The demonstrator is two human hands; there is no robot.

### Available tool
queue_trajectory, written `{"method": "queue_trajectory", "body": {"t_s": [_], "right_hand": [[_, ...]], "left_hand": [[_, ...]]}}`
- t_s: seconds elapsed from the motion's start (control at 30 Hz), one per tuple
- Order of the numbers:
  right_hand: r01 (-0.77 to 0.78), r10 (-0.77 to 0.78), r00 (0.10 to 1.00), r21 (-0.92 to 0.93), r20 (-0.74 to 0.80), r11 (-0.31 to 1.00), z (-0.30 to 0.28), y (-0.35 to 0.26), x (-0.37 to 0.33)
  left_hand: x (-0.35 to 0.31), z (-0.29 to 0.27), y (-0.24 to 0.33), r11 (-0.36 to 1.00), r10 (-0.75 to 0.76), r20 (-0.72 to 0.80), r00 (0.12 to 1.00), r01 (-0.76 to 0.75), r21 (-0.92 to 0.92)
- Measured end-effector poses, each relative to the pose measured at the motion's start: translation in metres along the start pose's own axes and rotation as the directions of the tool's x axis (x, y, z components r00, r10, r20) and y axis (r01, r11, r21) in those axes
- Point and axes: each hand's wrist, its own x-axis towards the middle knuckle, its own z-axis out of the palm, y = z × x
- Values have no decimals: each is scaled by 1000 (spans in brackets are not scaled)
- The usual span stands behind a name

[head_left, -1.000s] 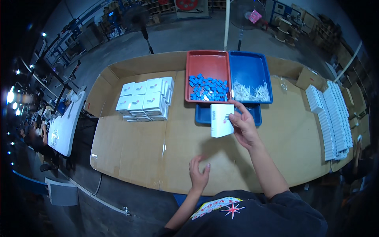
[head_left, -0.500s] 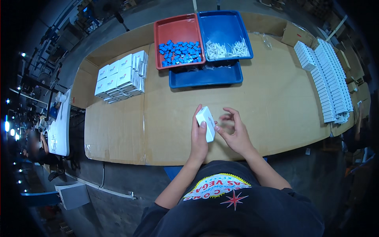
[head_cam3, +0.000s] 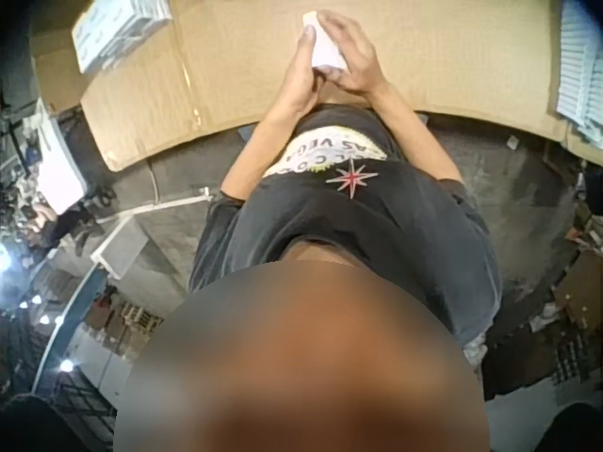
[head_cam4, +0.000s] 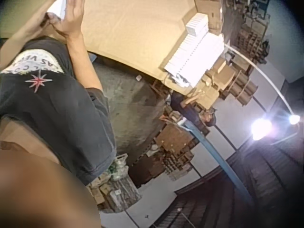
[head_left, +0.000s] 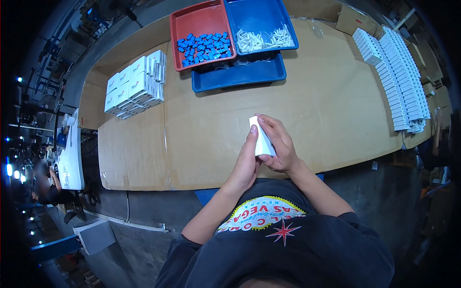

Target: The person assembles small electrical components by inserting blue components and circuit boards into plastic housings by hand, then packages the assembled units into product boxes.

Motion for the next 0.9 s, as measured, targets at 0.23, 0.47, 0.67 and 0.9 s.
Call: {"method": "queue_trajectory", "body": {"t_s": [0.23, 0.47, 0.67, 0.9], "right_hand": [[87, -90, 994, -59, -56, 994, 11, 13, 16], [62, -62, 998, -43, 6, 997, 25, 30, 24], [32, -33, 999, 29, 40, 999, 36, 43, 29], [27, -31, 998, 67, 59, 997, 39, 51, 32]], "left_hand": [[20, -6, 2, 997, 76, 2, 997, -76, -2], [36, -15, 6, 992, 79, -66, 995, -85, -91], [44, -25, 15, 996, 29, -111, 993, -39, -81], [52, -30, 15, 998, 9, -147, 989, -19, -67]]}}
